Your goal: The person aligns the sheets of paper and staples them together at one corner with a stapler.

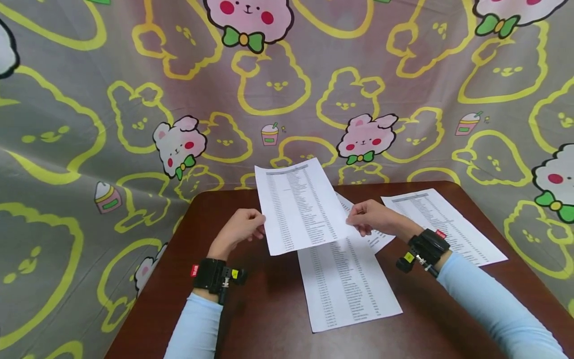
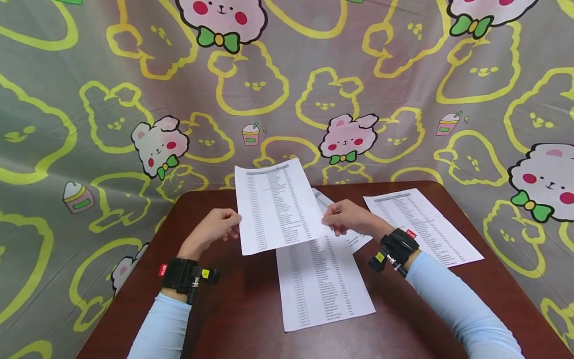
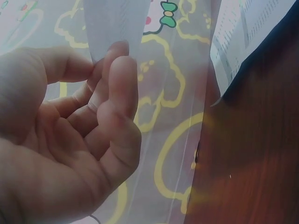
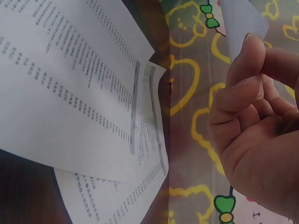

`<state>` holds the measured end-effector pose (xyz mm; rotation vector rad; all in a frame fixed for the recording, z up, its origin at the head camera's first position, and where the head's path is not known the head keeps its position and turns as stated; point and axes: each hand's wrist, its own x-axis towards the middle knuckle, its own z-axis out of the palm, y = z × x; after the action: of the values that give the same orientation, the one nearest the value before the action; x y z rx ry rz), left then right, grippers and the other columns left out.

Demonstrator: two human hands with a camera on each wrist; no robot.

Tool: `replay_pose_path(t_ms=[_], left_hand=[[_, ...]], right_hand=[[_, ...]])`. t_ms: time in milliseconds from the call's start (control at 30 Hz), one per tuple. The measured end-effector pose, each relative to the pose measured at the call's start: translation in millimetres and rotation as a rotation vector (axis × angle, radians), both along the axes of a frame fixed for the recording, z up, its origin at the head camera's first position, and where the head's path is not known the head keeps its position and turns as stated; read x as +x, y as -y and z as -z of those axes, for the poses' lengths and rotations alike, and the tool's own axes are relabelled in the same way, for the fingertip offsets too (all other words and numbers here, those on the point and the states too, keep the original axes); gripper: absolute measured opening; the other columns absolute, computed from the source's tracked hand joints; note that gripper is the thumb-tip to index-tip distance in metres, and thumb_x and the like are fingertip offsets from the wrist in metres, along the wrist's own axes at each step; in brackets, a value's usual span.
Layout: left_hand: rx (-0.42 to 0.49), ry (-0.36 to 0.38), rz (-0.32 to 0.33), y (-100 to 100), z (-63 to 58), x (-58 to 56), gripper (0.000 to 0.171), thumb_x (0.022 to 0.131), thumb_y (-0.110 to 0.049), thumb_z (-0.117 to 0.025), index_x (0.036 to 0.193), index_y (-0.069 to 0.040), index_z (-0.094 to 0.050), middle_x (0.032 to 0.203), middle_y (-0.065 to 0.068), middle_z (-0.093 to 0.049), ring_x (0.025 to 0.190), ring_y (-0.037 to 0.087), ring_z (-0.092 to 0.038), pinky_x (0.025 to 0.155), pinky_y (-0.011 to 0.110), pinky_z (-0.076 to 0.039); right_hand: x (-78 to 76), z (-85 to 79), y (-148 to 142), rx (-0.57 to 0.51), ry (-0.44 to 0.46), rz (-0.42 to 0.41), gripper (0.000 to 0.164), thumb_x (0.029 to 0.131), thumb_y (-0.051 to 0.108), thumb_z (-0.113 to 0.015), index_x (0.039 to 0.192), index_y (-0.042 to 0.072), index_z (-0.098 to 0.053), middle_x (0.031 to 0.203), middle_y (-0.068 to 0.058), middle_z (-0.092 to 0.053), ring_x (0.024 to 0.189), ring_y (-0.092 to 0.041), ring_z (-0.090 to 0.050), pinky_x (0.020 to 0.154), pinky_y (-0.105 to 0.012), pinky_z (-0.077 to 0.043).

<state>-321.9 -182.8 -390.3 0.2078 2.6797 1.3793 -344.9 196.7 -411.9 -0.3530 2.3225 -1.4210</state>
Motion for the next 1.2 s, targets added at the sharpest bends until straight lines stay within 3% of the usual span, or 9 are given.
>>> replay_pose_path(t_ms=[300,567,667,867,1000,1200], left_hand=[[-0.012,-0.008,0.024,-3.9,-0.4,5.6,0.024,0.096,-0.024,-0.056,0.092,-0.005,-0.07,0.08,0.012,-0.069,0.07,0.027,-0.068,0.057,0.03,-0.046],[0.016,-0.006,0.044,-8.0,-0.5,7.5,0.024,0.096,-0.024,-0.057,0.092,-0.005,-0.071,0.08,0.012,-0.071,0.074,0.033,-0.07,0.056,0.029,-0.045],[0.035,0.004,0.034,-12.2,2.8,8.7,0.024,0.095,-0.024,-0.057,0.088,-0.005,-0.07,0.078,0.011,-0.07,0.073,0.033,-0.07,0.055,0.028,-0.044],[0.047,0.012,0.05,-23.2,12.6,13.9,0.023,0.095,-0.023,-0.056,0.084,-0.006,-0.067,0.078,0.012,-0.069,0.072,0.033,-0.069,0.053,0.029,-0.043],[0.062,0.013,0.054,-28.2,18.0,17.6,0.022,0.095,-0.024,-0.056,0.084,-0.007,-0.067,0.076,0.011,-0.069,0.073,0.036,-0.068,0.052,0.03,-0.042],[0.062,0.013,0.058,-32.3,24.1,24.2,0.022,0.096,-0.026,-0.055,0.086,-0.01,-0.068,0.075,0.007,-0.068,0.078,0.043,-0.068,0.054,0.03,-0.043]], right_hand=[[7.9,7.9,-8.1,-0.058,0.032,0.001,0.027,0.089,0.029,-0.072,0.096,0.004,-0.068,0.07,-0.008,-0.061,0.058,-0.022,-0.057,0.057,-0.028,-0.048],[17.3,15.8,-14.2,-0.071,0.043,0.0,0.028,0.089,0.03,-0.071,0.096,0.002,-0.066,0.069,-0.009,-0.06,0.061,-0.031,-0.059,0.057,-0.029,-0.047],[19.2,19.6,-17.6,-0.068,0.046,0.002,0.029,0.089,0.031,-0.071,0.096,0.004,-0.066,0.07,-0.008,-0.061,0.064,-0.034,-0.059,0.057,-0.028,-0.046],[25.8,26.5,-30.4,-0.065,0.08,-0.015,0.025,0.091,0.028,-0.07,0.095,0.004,-0.063,0.065,-0.007,-0.06,0.058,-0.02,-0.053,0.055,-0.029,-0.042],[30.6,28.8,-36.7,-0.072,0.078,-0.013,0.028,0.089,0.03,-0.071,0.095,0.003,-0.064,0.067,-0.009,-0.062,0.06,-0.031,-0.054,0.055,-0.029,-0.043],[38.1,34.3,-41.6,-0.092,0.088,-0.019,0.029,0.088,0.03,-0.072,0.094,0.003,-0.065,0.068,-0.01,-0.064,0.06,-0.028,-0.056,0.054,-0.028,-0.044]])
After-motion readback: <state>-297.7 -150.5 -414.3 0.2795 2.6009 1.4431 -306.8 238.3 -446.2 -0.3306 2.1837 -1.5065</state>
